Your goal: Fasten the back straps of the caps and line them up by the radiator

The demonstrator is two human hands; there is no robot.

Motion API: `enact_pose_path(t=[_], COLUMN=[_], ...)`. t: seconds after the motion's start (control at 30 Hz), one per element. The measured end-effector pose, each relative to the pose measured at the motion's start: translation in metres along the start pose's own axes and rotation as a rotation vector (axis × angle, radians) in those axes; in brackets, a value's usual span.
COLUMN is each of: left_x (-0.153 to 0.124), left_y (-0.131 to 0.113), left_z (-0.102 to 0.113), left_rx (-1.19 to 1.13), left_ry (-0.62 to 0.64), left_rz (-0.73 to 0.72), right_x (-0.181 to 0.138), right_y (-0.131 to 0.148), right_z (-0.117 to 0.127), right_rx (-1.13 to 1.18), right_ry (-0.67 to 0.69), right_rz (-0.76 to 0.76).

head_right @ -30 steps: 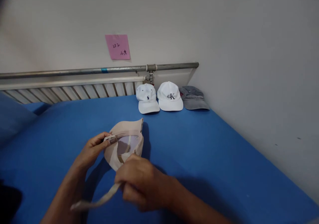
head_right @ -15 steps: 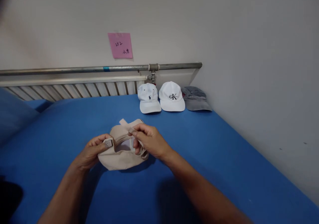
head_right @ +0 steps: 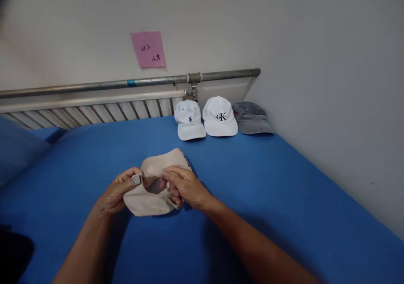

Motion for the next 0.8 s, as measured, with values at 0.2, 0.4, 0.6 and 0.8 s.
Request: enact_pose_path(t=[0.2, 0.4, 0.6, 0.8], left_x=[0.0023, 0.0015, 0.0012, 0.0016], left_y=[0.0014, -0.0008, -0.002, -0.0006], left_z=[0.0019, -0.0024, -0.0048, -0.0049], left_rx=[-0.017, 0.012, 0.024, 0.012], left_ry=[-0.01, -0.008, 0.001, -0.002], left_rz=[0.026, 0.045, 0.046, 0.048], right_x=[0.0021, 0.005, 0.0047, 0.0045], right_y=[-0.003, -0.0056, -0.0068, -0.0093], right_z=[-0.0008, -0.0009, -0.0025, -0.0025], right_rx=[0.103, 0.102, 0.09, 0.091], right_ry=[-0.003, -0.031, -0.008, -0.007], right_rz=[0.042, 0.042, 0.026, -0.004])
Point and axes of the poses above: each hand's wrist, its own x-axis towards the middle knuckle, its own z-axis out of the back of the hand, y = z × x, the point moved 8 cm from there along x, towards the middle knuckle, and after that the axes turned 15 degrees about x, right-handed, at the moved point
